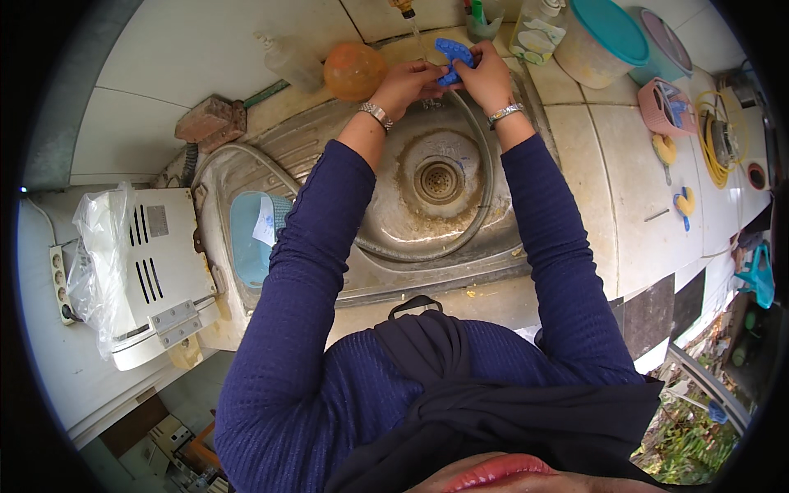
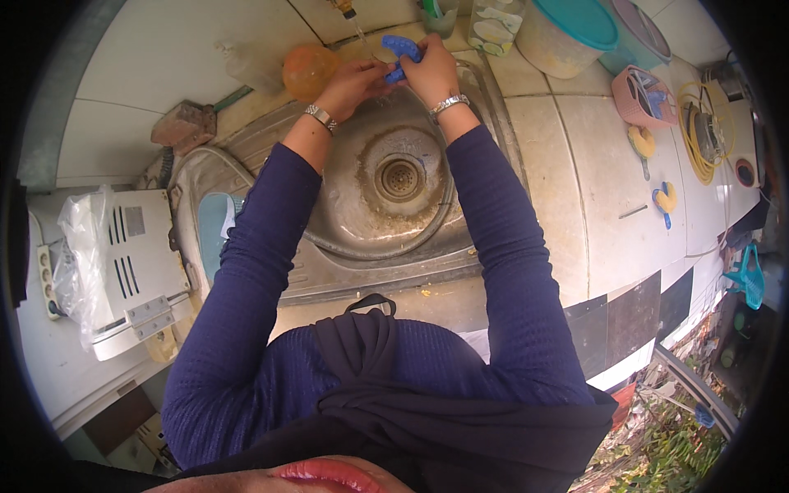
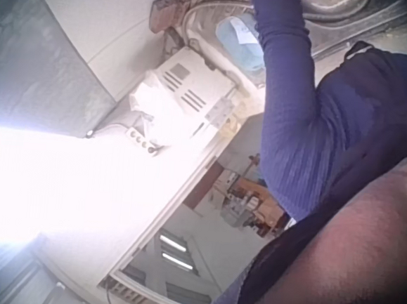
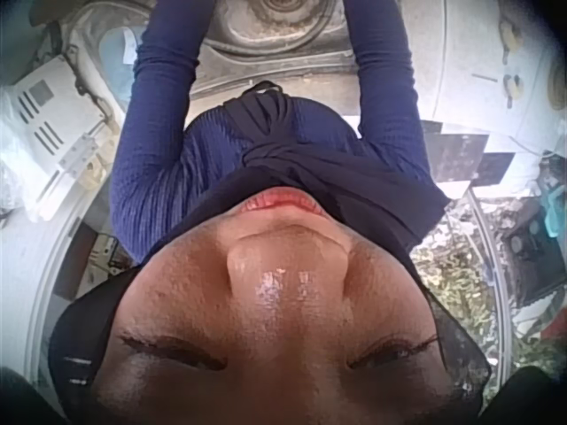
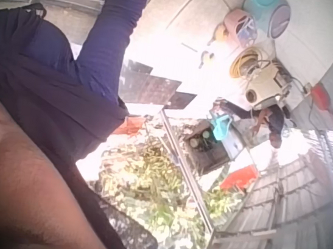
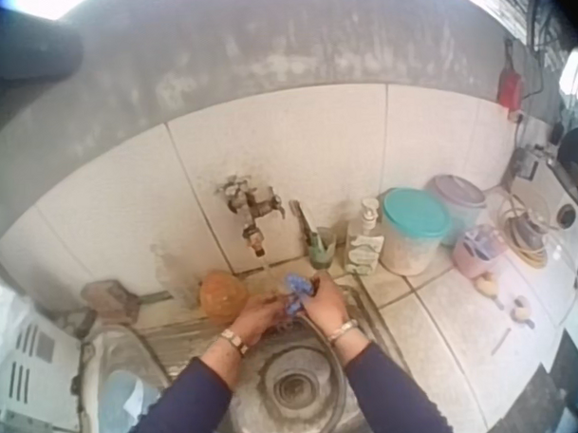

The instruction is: The person uses a dental model trimmer to smooth the edges of blue and yellow plaster dental impressions, then rinses them in a sink and places them in a basket.

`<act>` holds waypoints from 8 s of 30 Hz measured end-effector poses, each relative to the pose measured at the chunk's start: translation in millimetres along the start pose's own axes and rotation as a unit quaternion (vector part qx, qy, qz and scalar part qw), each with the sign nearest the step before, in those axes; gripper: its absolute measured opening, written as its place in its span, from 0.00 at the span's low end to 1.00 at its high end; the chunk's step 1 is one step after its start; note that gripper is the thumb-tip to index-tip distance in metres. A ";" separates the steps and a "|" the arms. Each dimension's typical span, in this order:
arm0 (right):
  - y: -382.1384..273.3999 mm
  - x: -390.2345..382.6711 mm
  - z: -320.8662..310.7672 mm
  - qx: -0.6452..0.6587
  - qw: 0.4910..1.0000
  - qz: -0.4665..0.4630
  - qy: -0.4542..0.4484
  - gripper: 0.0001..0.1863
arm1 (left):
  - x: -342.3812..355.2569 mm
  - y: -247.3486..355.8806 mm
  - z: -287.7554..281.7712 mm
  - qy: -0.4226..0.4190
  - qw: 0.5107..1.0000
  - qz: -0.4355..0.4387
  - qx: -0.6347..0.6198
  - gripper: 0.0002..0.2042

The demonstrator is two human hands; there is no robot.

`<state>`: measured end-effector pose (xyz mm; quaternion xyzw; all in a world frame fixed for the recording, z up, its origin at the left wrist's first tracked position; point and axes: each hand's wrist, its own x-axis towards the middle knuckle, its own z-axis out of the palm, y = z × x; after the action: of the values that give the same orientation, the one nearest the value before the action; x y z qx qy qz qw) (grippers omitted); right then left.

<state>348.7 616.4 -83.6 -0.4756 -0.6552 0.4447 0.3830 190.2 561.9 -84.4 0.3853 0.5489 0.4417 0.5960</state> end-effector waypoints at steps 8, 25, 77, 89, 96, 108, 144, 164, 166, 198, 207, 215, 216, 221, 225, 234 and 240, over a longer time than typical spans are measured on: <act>8.2 1.1 6.1 -0.008 0.999 -0.045 -0.022 0.14 | 3.9 -10.1 -14.5 -0.028 0.999 0.006 0.042 0.12; 9.8 1.7 -1.3 -0.006 0.995 -0.052 -0.079 0.14 | 8.0 -14.0 -7.8 -0.004 0.999 0.011 0.040 0.10; 26.7 6.1 15.9 0.106 0.990 -0.025 -0.095 0.13 | 1.3 -15.2 -4.9 0.060 0.994 0.085 0.021 0.08; 30.4 11.4 12.4 0.341 0.908 0.152 -0.189 0.12 | -1.7 -11.4 -19.5 0.044 0.996 0.072 -0.009 0.10; 39.7 21.1 30.3 0.561 0.736 0.177 -0.336 0.18 | -16.0 -7.4 -14.7 0.179 0.974 0.141 -0.019 0.10; 36.1 26.0 62.7 0.566 0.703 0.160 -0.401 0.13 | -18.5 -11.2 -17.3 0.168 0.962 0.209 -0.047 0.15; -2.3 -148.1 -15.9 -0.320 0.901 -0.292 -0.008 0.15 | -271.6 -86.8 11.8 0.173 0.915 0.208 0.301 0.15; 2.9 -196.9 -1.7 -0.439 0.795 -0.409 -0.092 0.13 | -367.2 -146.7 -93.8 0.614 0.719 0.169 0.279 0.43; -2.0 -199.7 -5.4 -0.354 0.850 -0.376 -0.104 0.13 | -376.0 -146.5 -94.8 0.599 0.713 0.194 0.308 0.42; -182.7 -349.2 47.5 -0.288 0.834 -0.384 0.274 0.12 | -554.0 -88.8 -127.0 0.365 0.751 0.405 0.372 0.46; -226.0 -413.6 55.5 -0.110 0.810 -0.532 0.220 0.07 | -539.1 -92.6 -117.4 0.312 0.800 0.373 0.351 0.47; -225.7 -395.5 26.2 -0.083 0.797 -0.581 0.142 0.12 | -511.1 -83.9 -87.4 0.311 0.796 0.365 0.369 0.46; -222.9 -388.7 16.3 -0.088 0.795 -0.586 0.133 0.14 | -504.2 -83.1 -81.7 0.313 0.795 0.370 0.364 0.46; -203.3 -329.1 -40.3 -0.044 0.788 -0.603 0.116 0.20 | -474.8 -70.0 -48.7 0.324 0.789 0.379 0.359 0.46; -130.2 -274.6 -73.8 0.014 0.859 -0.427 0.281 0.14 | -459.5 -67.7 -21.5 0.346 0.781 0.384 0.351 0.46; -82.6 -193.4 -93.9 -0.219 0.850 -0.422 0.227 0.17 | -444.6 -41.2 34.3 0.396 0.739 0.384 0.385 0.45; -57.9 -173.9 -102.2 -0.387 0.801 -0.453 0.054 0.18 | -449.9 -39.1 54.4 0.419 0.734 0.377 0.380 0.44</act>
<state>471.1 462.3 -10.7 -0.2562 -0.8920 -0.0962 0.3598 245.1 123.9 25.4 0.5308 0.6748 0.5018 -0.1055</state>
